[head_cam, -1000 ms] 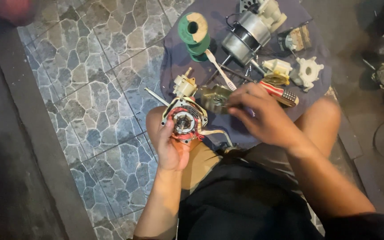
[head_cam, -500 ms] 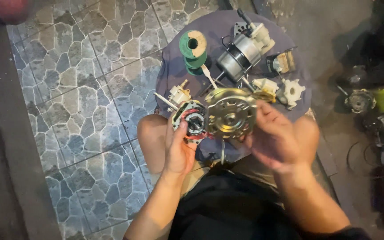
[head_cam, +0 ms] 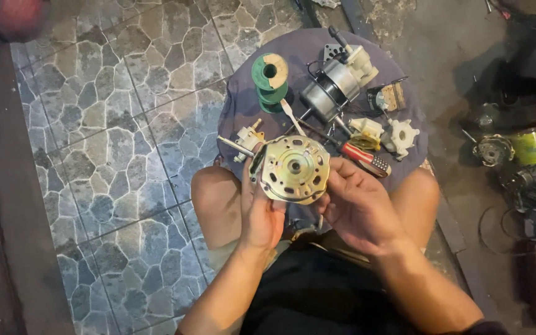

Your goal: The person cleans a disassembled motor part with a toothbrush, then reassembles the motor by inserting the rotor and securing the housing. They use a screwdriver to tighten screws on the motor casing.

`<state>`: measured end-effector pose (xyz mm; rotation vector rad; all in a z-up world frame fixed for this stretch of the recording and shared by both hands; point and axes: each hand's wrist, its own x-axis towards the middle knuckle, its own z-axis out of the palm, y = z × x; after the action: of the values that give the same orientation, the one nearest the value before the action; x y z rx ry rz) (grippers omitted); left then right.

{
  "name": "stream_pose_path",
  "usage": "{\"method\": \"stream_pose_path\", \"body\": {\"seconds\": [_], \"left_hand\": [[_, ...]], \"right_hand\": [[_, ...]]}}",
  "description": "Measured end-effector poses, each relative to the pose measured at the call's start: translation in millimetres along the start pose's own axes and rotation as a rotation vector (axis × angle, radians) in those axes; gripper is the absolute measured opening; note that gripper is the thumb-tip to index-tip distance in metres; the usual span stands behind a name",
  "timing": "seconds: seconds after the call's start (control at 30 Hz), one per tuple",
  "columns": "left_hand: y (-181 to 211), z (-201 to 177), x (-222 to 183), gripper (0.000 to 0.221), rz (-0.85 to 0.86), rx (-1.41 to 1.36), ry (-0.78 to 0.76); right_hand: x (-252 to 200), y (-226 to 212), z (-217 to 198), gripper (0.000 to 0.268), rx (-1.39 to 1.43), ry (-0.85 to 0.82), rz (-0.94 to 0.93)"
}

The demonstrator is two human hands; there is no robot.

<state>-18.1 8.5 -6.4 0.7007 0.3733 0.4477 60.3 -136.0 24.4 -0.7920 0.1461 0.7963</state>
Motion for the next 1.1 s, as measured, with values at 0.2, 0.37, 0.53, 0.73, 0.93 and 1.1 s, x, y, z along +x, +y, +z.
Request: {"method": "stream_pose_path", "body": {"seconds": [0.2,0.37,0.53,0.73,0.93,1.1], "left_hand": [[-4,0,1,0.062,-0.001,0.091,0.107],[-16,-6,0,0.065,-0.018,0.004,0.033],[-10,0,-2,0.065,-0.024,-0.026,-0.163],[-13,1,-2,0.072,-0.049,-0.025,-0.157],[-17,-3,-2,0.070,-0.049,-0.009,-0.148],[-10,2,-2,0.066,-0.074,0.076,-0.082]], "right_hand": [[-11,-6,1,0.039,-0.103,0.014,-0.071],[-17,-17,2,0.069,-0.093,-0.160,-0.137],[-17,-20,0,0.076,-0.226,-0.162,-0.153],[-18,-17,20,0.087,-0.477,-0.114,-0.272],[-18,-20,25,0.091,-1.170,-0.030,-0.565],[-20,-14,19,0.091,-1.326,0.012,-0.927]]}}
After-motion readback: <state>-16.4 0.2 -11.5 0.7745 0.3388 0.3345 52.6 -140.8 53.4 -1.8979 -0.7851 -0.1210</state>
